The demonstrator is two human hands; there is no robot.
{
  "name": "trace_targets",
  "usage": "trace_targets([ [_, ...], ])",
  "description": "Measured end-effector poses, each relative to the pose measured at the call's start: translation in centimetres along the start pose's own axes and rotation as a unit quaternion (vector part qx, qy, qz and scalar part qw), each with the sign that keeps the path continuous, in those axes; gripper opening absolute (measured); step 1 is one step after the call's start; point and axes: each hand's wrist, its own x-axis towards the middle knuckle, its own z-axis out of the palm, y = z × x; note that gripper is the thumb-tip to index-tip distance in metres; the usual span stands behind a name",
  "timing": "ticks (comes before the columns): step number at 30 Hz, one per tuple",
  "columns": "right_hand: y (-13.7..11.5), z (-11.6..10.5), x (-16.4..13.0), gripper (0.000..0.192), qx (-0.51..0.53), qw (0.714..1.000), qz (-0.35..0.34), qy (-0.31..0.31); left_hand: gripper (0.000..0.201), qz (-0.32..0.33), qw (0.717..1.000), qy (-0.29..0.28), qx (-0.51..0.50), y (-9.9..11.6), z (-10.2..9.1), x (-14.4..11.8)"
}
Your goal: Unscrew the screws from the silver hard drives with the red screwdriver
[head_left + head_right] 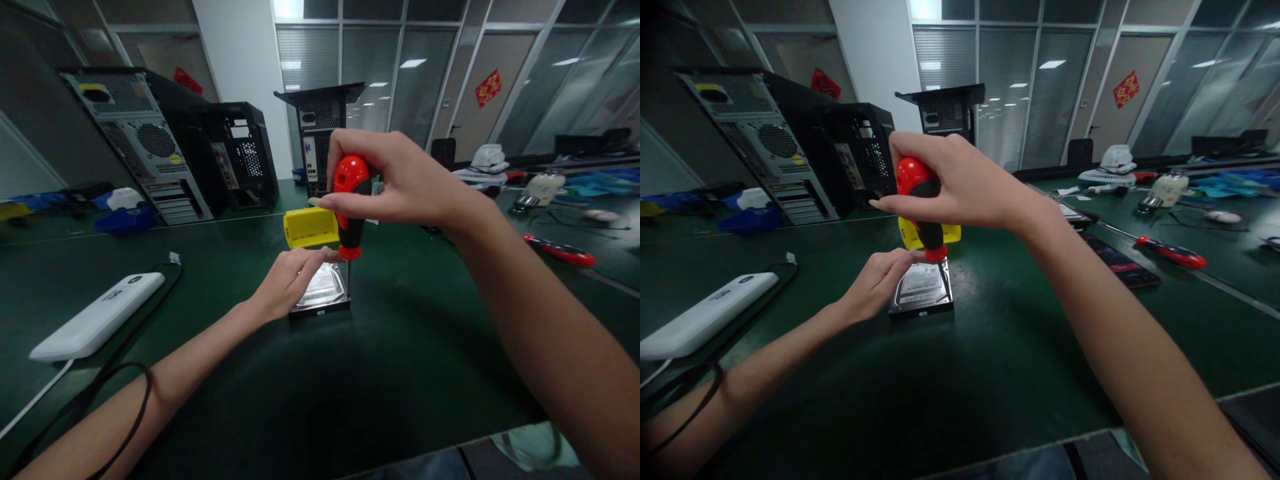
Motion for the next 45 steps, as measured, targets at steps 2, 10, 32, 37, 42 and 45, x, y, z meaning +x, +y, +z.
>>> trace_targets([
  [2,0.1,0.2,0.1,0.04,-0.027,0.999,0.007,0.02,0.046,-0.005,1.0,0.001,-0.004,0.0,-0.1,0.0],
  [10,-0.4,0.9,0.3,0.031,-0.058,0.996,0.027,0.055,0.019,-0.069,0.997,0.012,-0.014,0.9,1.1,-0.3],
  [32,-0.2,1.5,0.9,0.038,-0.029,0.999,0.021,0.016,0.012,-0.077,0.996,0.034,-0.032,1.1,3.1,-1.1],
  [37,-0.5,0.8,0.8,0.032,0.026,1.0,-0.006,-0.007,0.012,-0.081,0.996,0.028,-0.031,1.2,3.0,-1.0],
  [42,-0.5,1.0,1.0,0.03,0.03,0.999,-0.019,-0.002,0.013,-0.085,0.996,0.016,-0.035,1.4,2.8,-1.0],
  [45,-0.2,1.3,1.0,0.036,-0.015,1.0,0.011,0.007,0.013,-0.09,0.995,0.016,-0.042,1.3,3.0,-1.0],
])
